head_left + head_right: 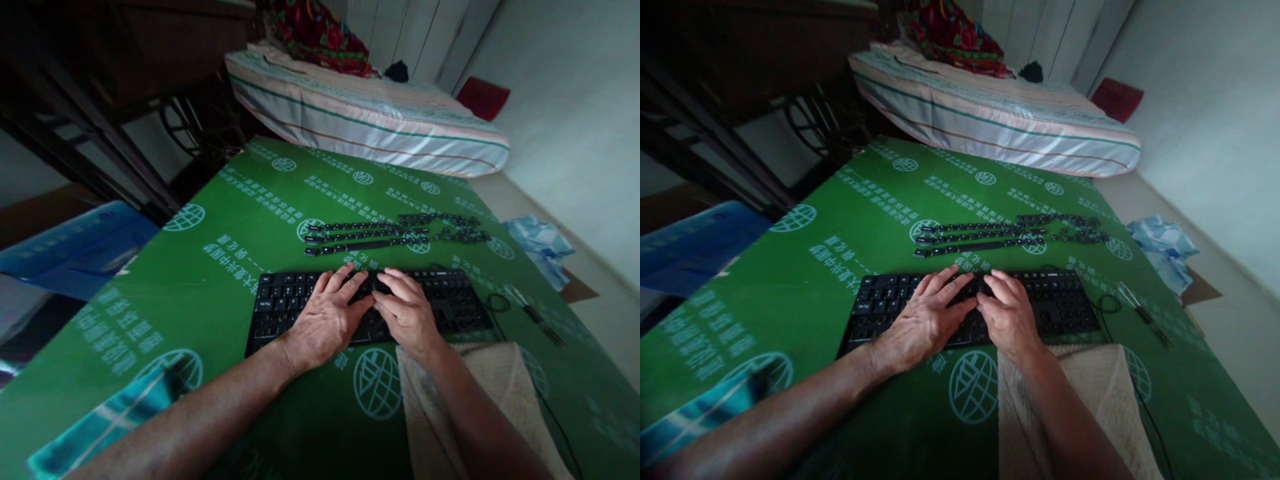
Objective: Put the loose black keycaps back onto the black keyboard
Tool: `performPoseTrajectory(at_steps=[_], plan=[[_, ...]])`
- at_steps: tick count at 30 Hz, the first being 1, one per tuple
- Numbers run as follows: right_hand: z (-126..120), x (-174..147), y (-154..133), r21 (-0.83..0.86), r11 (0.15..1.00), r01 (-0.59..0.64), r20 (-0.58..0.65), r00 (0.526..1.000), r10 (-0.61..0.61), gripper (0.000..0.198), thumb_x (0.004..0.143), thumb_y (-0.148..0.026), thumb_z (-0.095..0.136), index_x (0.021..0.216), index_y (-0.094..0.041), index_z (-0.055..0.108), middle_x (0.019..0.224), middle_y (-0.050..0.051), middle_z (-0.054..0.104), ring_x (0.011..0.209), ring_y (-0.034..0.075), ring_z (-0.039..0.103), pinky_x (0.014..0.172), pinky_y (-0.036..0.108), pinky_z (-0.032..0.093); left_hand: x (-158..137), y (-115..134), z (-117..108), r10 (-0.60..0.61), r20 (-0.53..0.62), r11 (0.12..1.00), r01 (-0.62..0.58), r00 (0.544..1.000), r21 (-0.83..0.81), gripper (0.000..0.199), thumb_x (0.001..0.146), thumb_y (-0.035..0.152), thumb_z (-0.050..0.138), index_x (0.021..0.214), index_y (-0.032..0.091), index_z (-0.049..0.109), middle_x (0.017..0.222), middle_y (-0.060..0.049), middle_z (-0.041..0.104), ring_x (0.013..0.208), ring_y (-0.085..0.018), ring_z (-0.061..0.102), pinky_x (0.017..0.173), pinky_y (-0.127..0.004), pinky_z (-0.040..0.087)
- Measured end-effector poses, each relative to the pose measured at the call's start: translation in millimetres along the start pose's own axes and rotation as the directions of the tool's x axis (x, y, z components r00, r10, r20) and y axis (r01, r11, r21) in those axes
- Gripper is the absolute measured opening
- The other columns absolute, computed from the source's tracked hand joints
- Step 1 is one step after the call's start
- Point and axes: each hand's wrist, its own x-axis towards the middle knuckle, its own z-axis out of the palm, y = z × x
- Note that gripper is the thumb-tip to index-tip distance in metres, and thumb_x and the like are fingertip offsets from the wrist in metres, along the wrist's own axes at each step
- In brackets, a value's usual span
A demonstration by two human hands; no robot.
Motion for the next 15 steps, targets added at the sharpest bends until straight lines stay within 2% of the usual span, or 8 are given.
performPoseTrajectory(at_steps=[6,15], plan=[[-4,-4,-10,-0.134,0.99,0.042,0.023,0.999,-0.04,0.02,0.086,-0.015,0.052,0.096,-0.015,0.07,0.114,0.015,0.065,0.117,0.028,0.052,0.094,0.047,0.047,-1,0,2,0.009,0.027,1.0,-0.009,1.0,0.013,0.03,0.089,0.019,0.049,0.115,0.026,0.061,0.142,-0.006,0.042,0.136,-0.032,0.025,0.106,-0.056,0.028],[-5,-5,-15,-0.163,0.986,0.045,0.037,0.999,-0.04,0.021,0.087,-0.017,0.052,0.101,-0.014,0.068,0.116,0.014,0.065,0.12,0.028,0.05,0.094,0.047,0.046,-3,1,5,0.042,0.016,0.997,-0.043,0.999,0.058,0.029,0.091,0.021,0.047,0.117,0.022,0.059,0.138,-0.006,0.047,0.134,-0.031,0.029,0.107,-0.056,0.027]])
